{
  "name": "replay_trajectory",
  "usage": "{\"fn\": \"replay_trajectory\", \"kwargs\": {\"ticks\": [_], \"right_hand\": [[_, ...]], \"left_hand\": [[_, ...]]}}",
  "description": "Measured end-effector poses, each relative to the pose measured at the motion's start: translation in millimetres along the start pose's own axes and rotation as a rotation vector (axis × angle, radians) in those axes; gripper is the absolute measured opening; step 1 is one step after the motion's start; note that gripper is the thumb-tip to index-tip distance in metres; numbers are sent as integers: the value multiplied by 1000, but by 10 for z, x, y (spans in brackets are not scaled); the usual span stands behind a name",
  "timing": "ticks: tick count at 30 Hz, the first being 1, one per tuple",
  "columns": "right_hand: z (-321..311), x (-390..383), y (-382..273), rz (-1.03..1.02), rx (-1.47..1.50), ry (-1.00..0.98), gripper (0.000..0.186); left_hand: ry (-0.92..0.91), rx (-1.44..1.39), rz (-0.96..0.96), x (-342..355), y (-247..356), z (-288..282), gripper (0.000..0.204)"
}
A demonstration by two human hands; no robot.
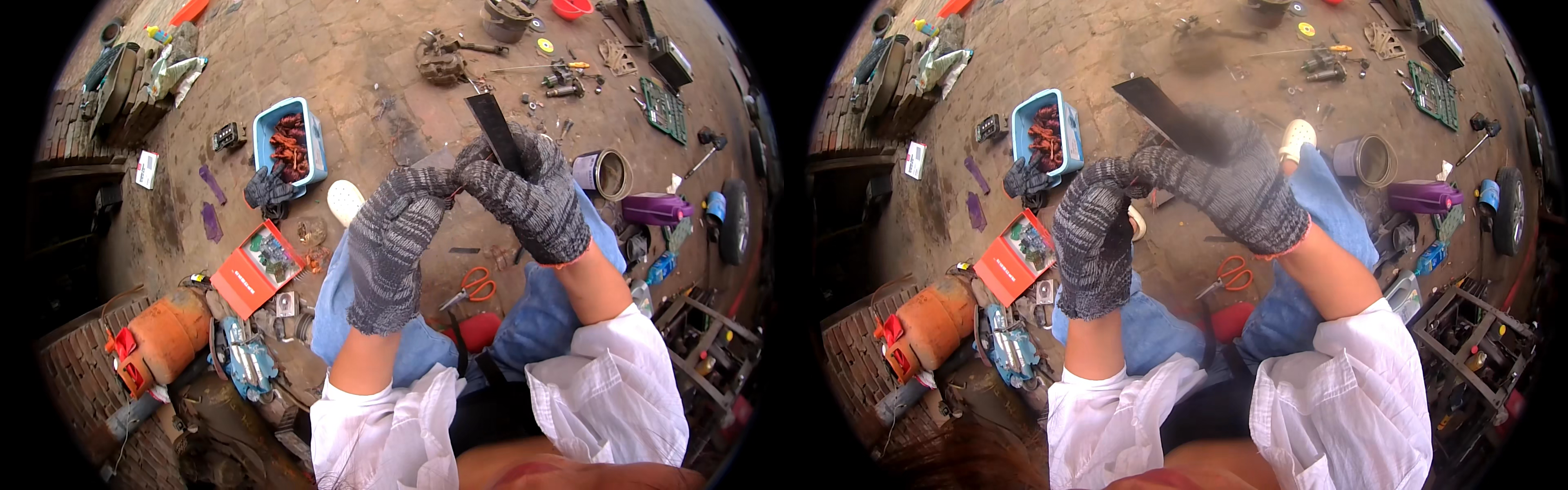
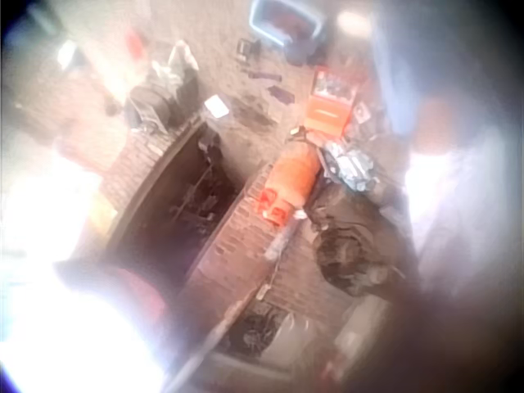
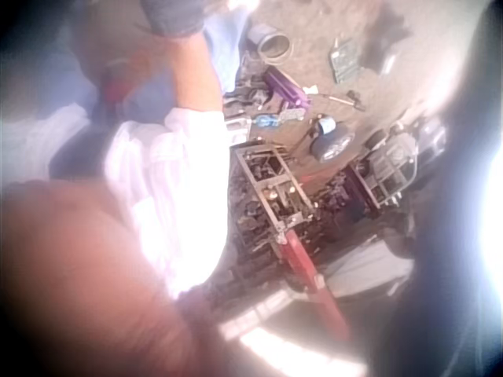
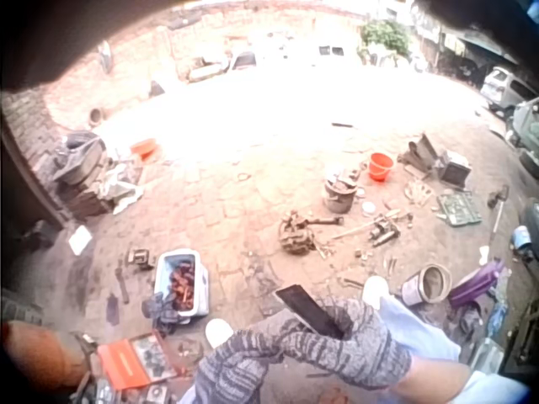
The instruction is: The person sits on the ground and repeatedly rubs a small metal piece against a flat sharpening stone. They rotate the metal piece to work different edges and occasionally pause to inspect the surface.
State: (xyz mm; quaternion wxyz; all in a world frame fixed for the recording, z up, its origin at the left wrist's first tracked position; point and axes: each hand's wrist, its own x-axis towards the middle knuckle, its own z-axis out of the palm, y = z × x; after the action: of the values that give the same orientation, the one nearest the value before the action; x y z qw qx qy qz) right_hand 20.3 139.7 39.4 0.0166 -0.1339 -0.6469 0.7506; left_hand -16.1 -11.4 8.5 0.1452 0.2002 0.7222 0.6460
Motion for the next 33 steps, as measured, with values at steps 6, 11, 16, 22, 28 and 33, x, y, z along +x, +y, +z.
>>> {"fn": "replay_trajectory", "kwargs": {"ticks": [6,11,16,22,28,33], "right_hand": [[-36,44,202,-70,-61,118,16],[-9,65,184,-83,-69,212,17],[-107,53,110,-71,-86,124,14],[-118,54,107,-162,-289,34,20],[-38,11,26,-310,-327,6,18],[-95,63,177,-519,-459,239,29]], "left_hand": [[21,-19,-67,-10,77,26,21],[16,-269,-14,-25,48,75,32],[96,-389,-52,-2,84,128,30],[80,-243,-167,-64,62,93,15],[24,-541,-315,-42,-48,48,16],[26,-333,-210,-19,-166,-2,19]]}}
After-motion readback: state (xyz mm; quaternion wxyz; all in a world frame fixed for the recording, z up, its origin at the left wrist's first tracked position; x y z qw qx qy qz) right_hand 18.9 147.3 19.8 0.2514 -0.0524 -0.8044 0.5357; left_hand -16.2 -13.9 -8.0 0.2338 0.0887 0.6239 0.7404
